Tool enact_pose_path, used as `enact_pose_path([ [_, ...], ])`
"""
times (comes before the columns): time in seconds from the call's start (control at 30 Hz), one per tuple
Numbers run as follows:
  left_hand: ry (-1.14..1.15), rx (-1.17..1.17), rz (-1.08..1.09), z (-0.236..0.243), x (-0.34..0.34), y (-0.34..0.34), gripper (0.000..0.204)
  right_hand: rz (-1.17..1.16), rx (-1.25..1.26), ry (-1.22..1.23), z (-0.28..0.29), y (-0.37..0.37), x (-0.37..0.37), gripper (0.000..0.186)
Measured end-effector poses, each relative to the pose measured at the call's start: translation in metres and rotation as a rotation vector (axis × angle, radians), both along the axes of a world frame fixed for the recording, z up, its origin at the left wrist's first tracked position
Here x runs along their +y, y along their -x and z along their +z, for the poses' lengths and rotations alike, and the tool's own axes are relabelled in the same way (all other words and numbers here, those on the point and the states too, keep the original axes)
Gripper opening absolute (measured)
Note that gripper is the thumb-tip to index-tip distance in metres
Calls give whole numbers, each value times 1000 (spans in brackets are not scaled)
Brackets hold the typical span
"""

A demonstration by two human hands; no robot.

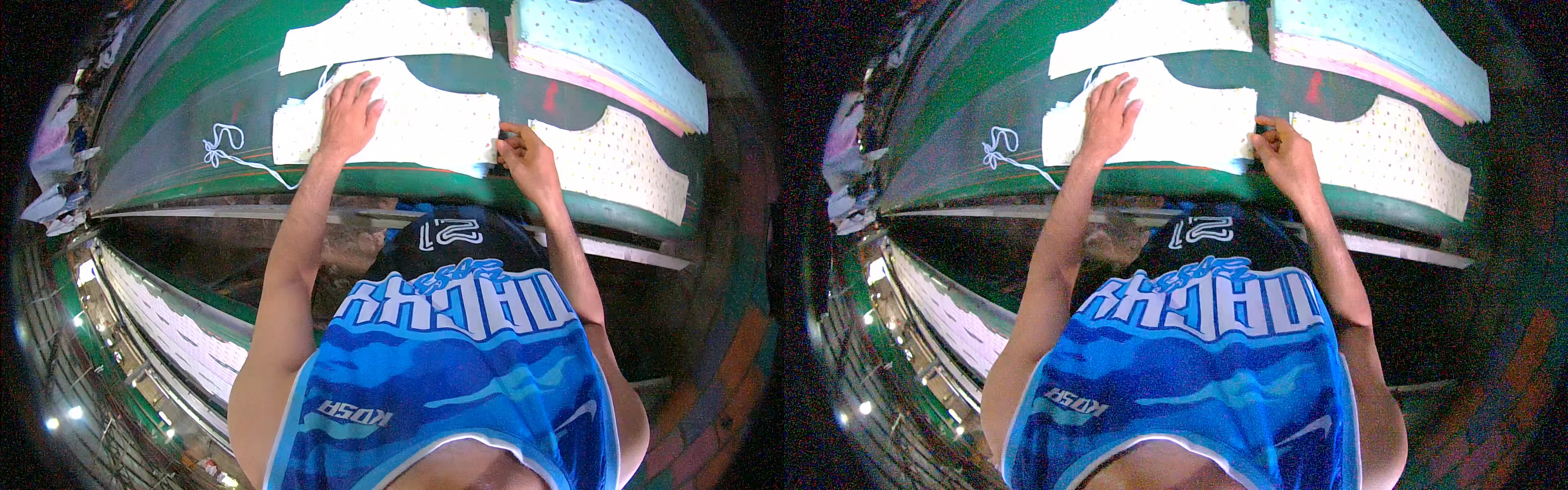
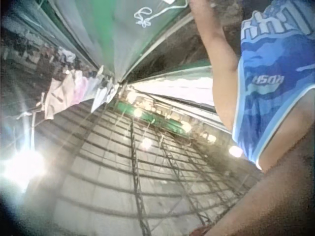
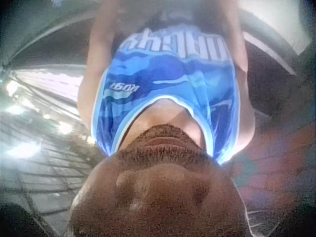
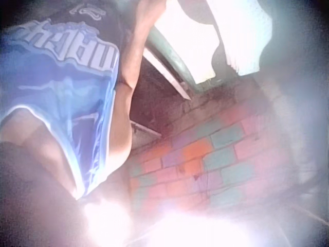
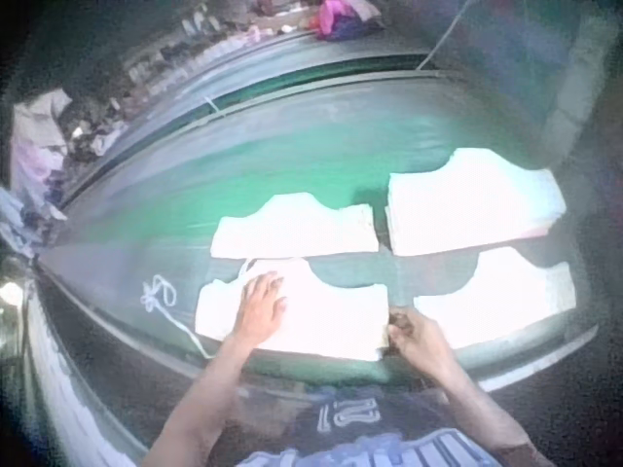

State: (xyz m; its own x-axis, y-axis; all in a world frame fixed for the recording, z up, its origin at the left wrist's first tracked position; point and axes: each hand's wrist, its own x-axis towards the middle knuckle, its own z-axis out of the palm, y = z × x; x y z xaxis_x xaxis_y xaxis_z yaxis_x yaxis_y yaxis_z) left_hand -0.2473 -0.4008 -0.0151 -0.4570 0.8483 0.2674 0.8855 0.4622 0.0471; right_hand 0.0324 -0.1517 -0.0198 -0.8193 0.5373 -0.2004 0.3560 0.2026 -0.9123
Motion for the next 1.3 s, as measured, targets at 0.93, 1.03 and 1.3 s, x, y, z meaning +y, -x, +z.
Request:
enact_pose_path([
  [0.93, -434, -488, -186, -17, 76, -157, 8, 246, 170, -279, -9, -21, -1, 20],
  [1.03, -433, -489, -174, -21, 79, -156, 7, 228, 133, -240, -9, -24, 1, 22],
  [1.3, -361, -600, -128, -23, 82, -150, 12, 300, 54, -275, 1, -35, 2, 29],
])
